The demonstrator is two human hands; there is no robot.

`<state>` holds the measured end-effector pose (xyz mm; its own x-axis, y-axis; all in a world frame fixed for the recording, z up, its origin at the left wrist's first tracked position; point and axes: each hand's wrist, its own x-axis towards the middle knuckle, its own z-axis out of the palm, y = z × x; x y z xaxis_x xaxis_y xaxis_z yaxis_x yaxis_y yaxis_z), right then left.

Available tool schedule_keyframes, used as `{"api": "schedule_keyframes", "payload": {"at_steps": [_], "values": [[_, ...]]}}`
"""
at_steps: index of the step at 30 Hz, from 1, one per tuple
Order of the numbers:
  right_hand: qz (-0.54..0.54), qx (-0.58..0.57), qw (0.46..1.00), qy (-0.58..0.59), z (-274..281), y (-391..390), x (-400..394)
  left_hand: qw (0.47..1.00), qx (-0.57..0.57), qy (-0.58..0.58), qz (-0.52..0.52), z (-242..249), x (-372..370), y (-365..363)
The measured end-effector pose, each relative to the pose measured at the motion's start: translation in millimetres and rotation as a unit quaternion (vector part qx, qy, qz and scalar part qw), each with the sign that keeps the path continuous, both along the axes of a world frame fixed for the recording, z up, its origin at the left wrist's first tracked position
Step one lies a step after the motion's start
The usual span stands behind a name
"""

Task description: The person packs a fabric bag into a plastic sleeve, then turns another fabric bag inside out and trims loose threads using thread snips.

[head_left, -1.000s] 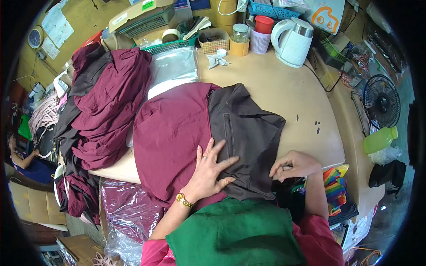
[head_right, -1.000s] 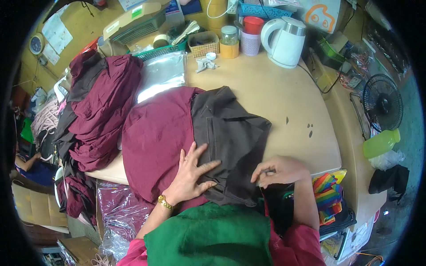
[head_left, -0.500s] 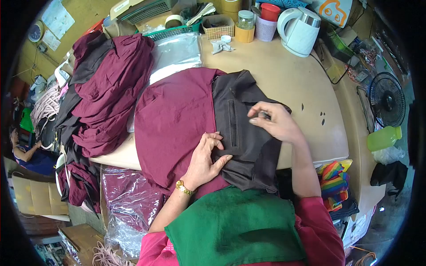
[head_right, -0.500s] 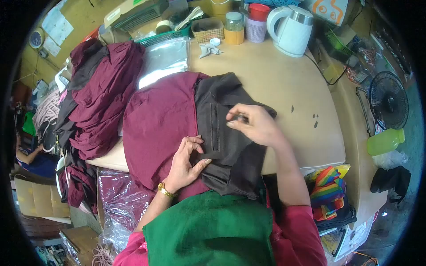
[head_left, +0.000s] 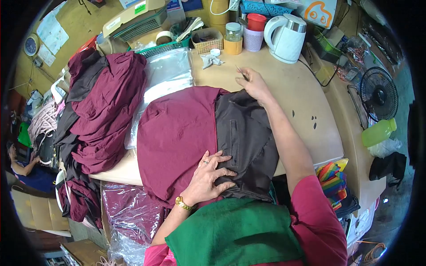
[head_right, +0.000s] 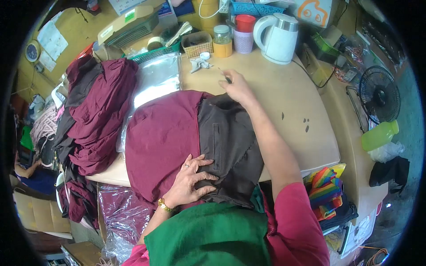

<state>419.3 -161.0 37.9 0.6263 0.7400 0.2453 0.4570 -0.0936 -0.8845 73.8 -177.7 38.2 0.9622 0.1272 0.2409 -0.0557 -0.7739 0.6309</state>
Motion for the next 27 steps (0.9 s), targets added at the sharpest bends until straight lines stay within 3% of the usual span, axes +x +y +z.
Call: {"api": "schedule_keyframes", "payload": {"at_steps": [2,4,6,8,9,11,14,22,25,27], "values": [[0.101,0.064,0.992,0.05,38,-17,-36,1.0,-0.002,-0.002,0.017,2,3,2],[0.17,0.049,0.976,0.125,66,-48,-89,0.999,-0.013,-0.012,0.047,3,6,2],[0.203,-0.019,0.974,0.099,50,-76,-122,0.997,-0.005,-0.013,0.073,-3,9,5],[0.176,-0.101,0.979,0.033,38,-105,-144,0.997,-0.008,-0.008,0.077,-4,9,5],[0.178,-0.105,0.978,0.033,33,-118,-151,0.996,-0.008,-0.006,0.087,-2,9,4],[0.068,-0.121,0.981,-0.137,24,-141,-160,0.994,0.009,0.005,0.104,1,9,0],[0.03,-0.135,0.97,-0.199,15,-164,-161,0.995,0.0,0.007,0.102,4,10,1],[0.095,-0.146,0.959,-0.223,13,-170,-169,0.995,-0.004,0.015,0.1,1,10,4],[0.041,-0.141,0.966,-0.212,9,-167,-172,0.995,-0.005,0.014,0.096,0,9,5],[0.071,-0.148,0.964,-0.208,14,-169,-171,0.995,-0.005,0.013,0.094,0,10,6]]}}
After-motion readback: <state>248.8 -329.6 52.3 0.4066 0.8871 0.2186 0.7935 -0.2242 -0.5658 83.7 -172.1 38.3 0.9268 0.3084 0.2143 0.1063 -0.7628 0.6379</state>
